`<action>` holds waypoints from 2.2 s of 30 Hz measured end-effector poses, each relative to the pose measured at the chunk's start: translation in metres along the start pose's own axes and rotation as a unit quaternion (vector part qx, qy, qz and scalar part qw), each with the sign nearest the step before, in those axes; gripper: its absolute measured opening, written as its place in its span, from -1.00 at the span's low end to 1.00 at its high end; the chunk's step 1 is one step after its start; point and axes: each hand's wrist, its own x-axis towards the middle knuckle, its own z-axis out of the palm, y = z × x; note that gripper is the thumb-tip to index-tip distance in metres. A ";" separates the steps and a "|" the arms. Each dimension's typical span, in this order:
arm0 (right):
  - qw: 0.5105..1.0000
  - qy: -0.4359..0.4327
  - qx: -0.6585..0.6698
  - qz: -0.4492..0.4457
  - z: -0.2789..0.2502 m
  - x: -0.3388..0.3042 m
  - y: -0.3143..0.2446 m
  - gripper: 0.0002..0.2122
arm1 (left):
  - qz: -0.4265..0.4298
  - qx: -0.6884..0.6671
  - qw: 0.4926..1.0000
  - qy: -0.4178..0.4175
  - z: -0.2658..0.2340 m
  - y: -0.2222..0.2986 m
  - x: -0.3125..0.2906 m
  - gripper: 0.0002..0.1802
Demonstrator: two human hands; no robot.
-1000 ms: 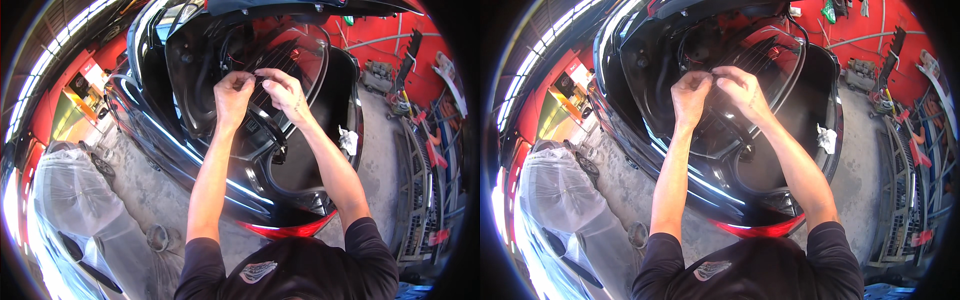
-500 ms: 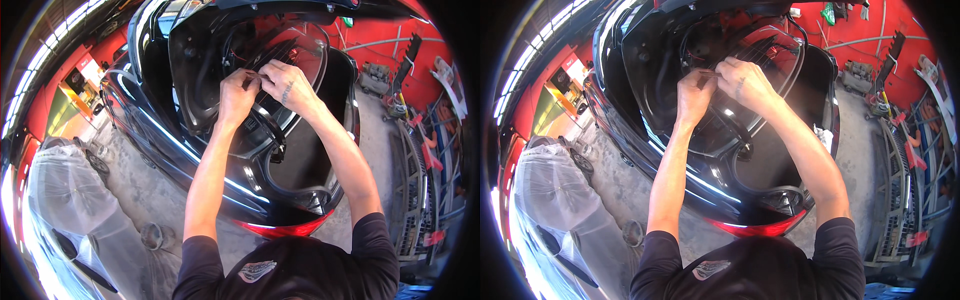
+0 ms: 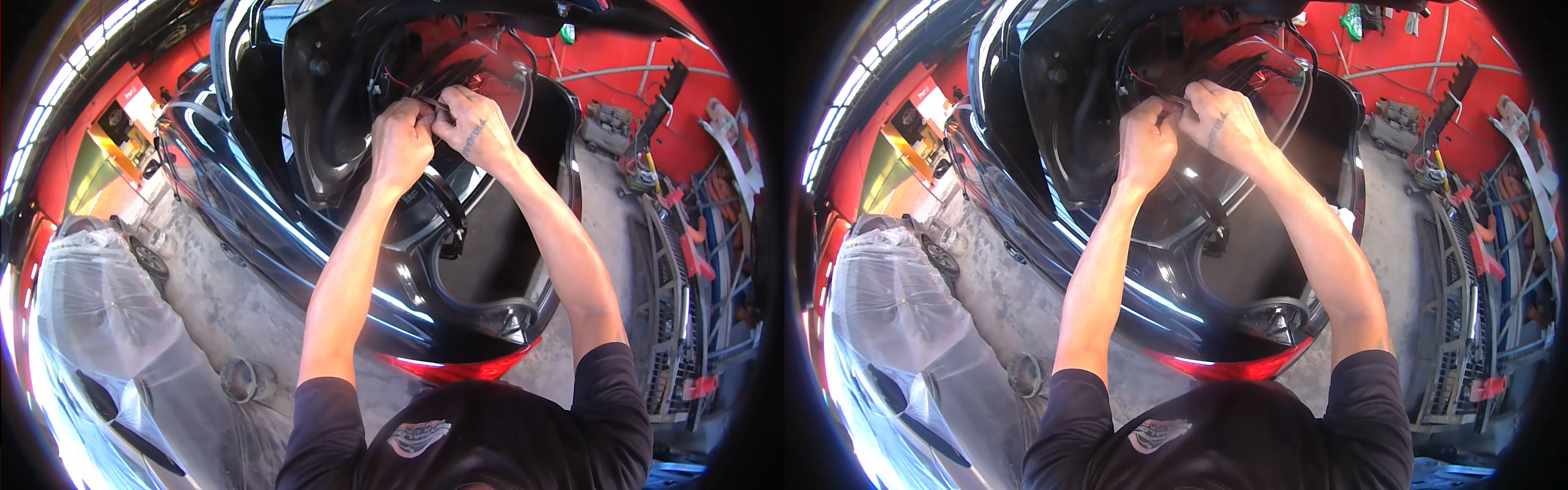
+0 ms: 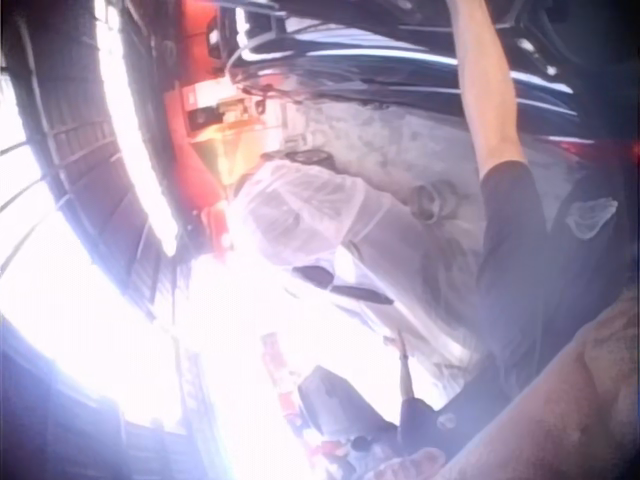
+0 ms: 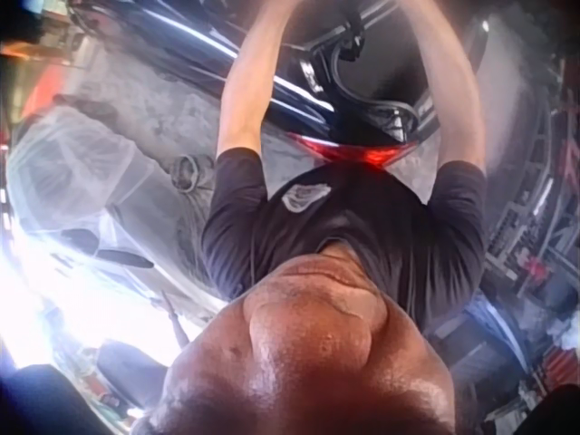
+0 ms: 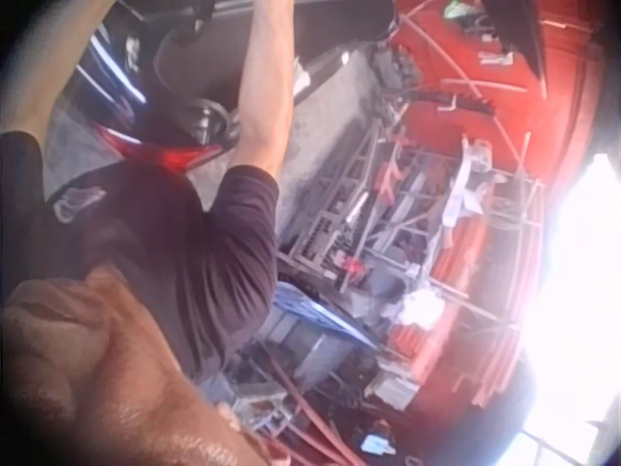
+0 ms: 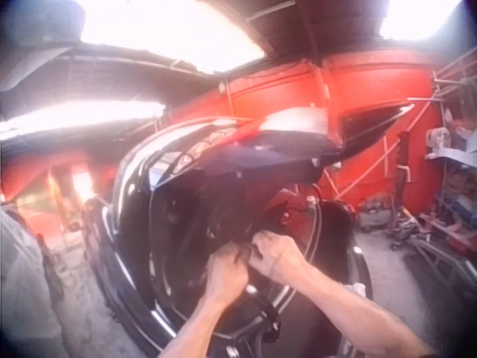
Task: The person opens the trunk of a black car and uses a screwdriver to remove a trim piece. They then connect electrical wires inside the trunk while another person assists.
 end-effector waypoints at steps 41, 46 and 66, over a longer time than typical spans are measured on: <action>0.874 0.029 0.411 0.257 0.002 -0.044 -0.041 -0.54 | -0.144 -0.158 0.975 -0.051 -0.017 0.009 -0.004 -0.82; 0.872 0.038 0.422 0.247 0.004 -0.043 -0.039 -0.59 | -0.147 -0.149 0.976 -0.055 -0.017 0.008 -0.005 -0.82; 0.857 0.025 0.451 0.249 0.002 -0.040 -0.033 -0.60 | -0.098 -0.153 0.983 -0.026 -0.012 0.004 -0.006 -0.81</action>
